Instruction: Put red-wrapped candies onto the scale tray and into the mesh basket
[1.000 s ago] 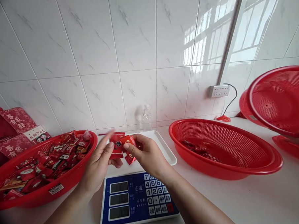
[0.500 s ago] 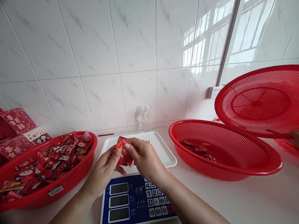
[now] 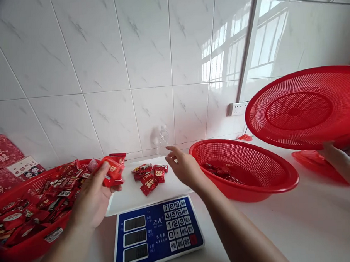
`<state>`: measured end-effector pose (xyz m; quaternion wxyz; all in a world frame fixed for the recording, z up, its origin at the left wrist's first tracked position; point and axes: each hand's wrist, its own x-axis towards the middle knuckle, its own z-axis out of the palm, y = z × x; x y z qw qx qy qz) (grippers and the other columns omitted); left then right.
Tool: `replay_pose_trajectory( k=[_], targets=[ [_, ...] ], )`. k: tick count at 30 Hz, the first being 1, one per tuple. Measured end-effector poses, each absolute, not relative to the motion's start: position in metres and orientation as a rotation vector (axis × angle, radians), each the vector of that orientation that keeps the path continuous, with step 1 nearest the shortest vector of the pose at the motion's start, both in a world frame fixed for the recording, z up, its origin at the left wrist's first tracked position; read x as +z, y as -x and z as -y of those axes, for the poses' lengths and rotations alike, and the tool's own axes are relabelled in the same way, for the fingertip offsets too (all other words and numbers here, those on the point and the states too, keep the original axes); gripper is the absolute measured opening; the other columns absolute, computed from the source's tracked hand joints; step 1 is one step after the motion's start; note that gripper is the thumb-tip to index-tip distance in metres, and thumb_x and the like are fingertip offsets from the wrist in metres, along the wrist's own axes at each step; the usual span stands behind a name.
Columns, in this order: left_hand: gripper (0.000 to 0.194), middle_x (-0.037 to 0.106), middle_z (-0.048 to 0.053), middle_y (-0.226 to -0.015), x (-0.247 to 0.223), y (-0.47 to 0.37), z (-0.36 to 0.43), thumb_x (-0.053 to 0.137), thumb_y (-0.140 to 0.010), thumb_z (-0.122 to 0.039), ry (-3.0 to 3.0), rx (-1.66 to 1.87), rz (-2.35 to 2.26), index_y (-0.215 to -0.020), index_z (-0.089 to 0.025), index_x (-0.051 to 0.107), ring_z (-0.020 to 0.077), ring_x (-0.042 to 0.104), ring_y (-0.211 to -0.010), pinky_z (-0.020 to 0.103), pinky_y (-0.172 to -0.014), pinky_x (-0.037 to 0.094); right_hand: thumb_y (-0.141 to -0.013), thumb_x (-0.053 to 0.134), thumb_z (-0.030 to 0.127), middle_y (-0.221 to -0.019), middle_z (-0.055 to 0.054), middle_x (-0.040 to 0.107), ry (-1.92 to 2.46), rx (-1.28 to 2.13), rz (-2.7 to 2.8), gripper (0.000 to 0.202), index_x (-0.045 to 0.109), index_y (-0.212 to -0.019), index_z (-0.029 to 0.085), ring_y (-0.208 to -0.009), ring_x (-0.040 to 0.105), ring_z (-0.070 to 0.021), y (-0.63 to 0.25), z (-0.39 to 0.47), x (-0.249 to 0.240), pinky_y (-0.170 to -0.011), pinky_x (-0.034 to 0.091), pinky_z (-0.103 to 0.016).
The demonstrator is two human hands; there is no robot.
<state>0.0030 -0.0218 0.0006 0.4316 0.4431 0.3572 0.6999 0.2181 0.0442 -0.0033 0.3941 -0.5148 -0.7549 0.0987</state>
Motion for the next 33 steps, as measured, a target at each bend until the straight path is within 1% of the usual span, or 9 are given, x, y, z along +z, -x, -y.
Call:
replay_pose_trajectory(
  k=[4,8,11,16,22,25,28,30,33],
  targets=[
    [0.023,0.059,-0.001,-0.072,0.009,0.002,0.027,0.064,-0.075,-0.042,-1.117,1.77,-0.86,-0.076,-0.019,0.062,0.0121,0.056,-0.062,0.021,-0.048,0.047,-0.088,0.04,0.027,-0.137,-0.007,0.048,1.657,-0.054,2.221,0.047,0.044,-0.135,0.024,-0.13,0.035,-0.0306,-0.254,-0.061,-0.027,-0.1,0.035,-0.051],
    [0.021,0.058,-0.001,-0.073,0.01,-0.003,0.031,0.065,-0.075,-0.04,-1.144,1.756,-0.848,-0.074,-0.019,0.062,0.0119,0.055,-0.062,0.022,-0.048,0.047,-0.087,0.034,0.015,-0.146,0.0,0.035,1.792,-0.127,2.4,0.052,0.041,-0.137,0.027,-0.137,0.018,-0.0268,-0.296,-0.068,-0.053,-0.108,0.022,-0.053],
    [0.021,0.057,-0.001,-0.072,0.01,-0.005,0.032,0.064,-0.076,-0.04,-1.169,1.733,-0.848,-0.072,-0.019,0.062,0.0117,0.055,-0.062,0.021,-0.048,0.047,-0.081,0.035,0.006,-0.144,0.0,0.037,1.756,-0.265,2.436,0.058,0.045,-0.134,0.027,-0.137,0.019,-0.0237,-0.331,-0.071,-0.059,-0.11,0.018,-0.05],
    [0.021,0.059,-0.001,-0.074,0.008,-0.007,0.033,0.064,-0.076,-0.041,-1.172,1.715,-0.866,-0.074,-0.02,0.063,0.0123,0.055,-0.063,0.022,-0.048,0.047,-0.079,0.036,0.005,-0.141,-0.002,0.044,1.683,-0.394,2.422,0.054,0.056,-0.124,0.026,-0.136,0.022,-0.0265,-0.385,-0.083,-0.058,-0.108,0.017,-0.055],
    [0.023,0.058,-0.001,-0.069,0.009,-0.008,0.035,0.063,-0.076,-0.042,-1.191,1.693,-0.871,-0.072,-0.019,0.062,0.0126,0.055,-0.064,0.021,-0.049,0.047,-0.078,0.031,0.003,-0.134,-0.004,0.052,1.609,-0.377,2.337,0.052,0.063,-0.115,0.024,-0.133,0.031,-0.0236,-0.417,-0.096,-0.064,-0.109,0.02,-0.047],
    [0.024,0.059,0.0,-0.072,0.01,-0.008,0.037,0.061,-0.078,-0.042,-1.232,1.69,-0.867,-0.074,-0.019,0.062,0.0123,0.055,-0.064,0.021,-0.05,0.046,-0.075,0.034,0.004,-0.132,-0.007,0.053,1.76,-0.325,2.123,0.051,0.065,-0.11,0.023,-0.133,0.031,-0.028,-0.423,-0.1,-0.067,-0.108,0.017,-0.055],
    [0.025,0.059,0.0,-0.071,0.01,-0.008,0.038,0.06,-0.079,-0.042,-1.241,1.687,-0.857,-0.071,-0.018,0.06,0.0123,0.056,-0.067,0.02,-0.051,0.046,-0.076,0.035,0.007,-0.12,-0.018,0.061,1.865,-0.283,1.922,0.044,0.067,-0.106,0.014,-0.128,0.037,-0.0369,-0.414,-0.105,-0.065,-0.099,0.025,-0.065],
    [0.025,0.059,0.0,-0.071,0.01,-0.007,0.037,0.061,-0.078,-0.043,-1.223,1.692,-0.866,-0.072,-0.018,0.06,0.013,0.057,-0.069,0.02,-0.052,0.047,-0.08,0.036,0.013,-0.116,-0.021,0.062,1.853,-0.274,1.869,0.041,0.064,-0.109,0.011,-0.124,0.043,-0.0374,-0.394,-0.107,-0.058,-0.093,0.036,-0.061],
    [0.025,0.061,0.001,-0.076,0.009,-0.007,0.034,0.063,-0.076,-0.044,-1.208,1.691,-0.892,-0.077,-0.019,0.061,0.0139,0.057,-0.071,0.021,-0.053,0.048,-0.086,0.039,0.024,-0.123,-0.011,0.059,1.726,-0.244,1.883,0.037,0.059,-0.117,0.019,-0.115,0.053,-0.0256,-0.341,-0.098,-0.04,-0.09,0.046,-0.042]
  ],
)
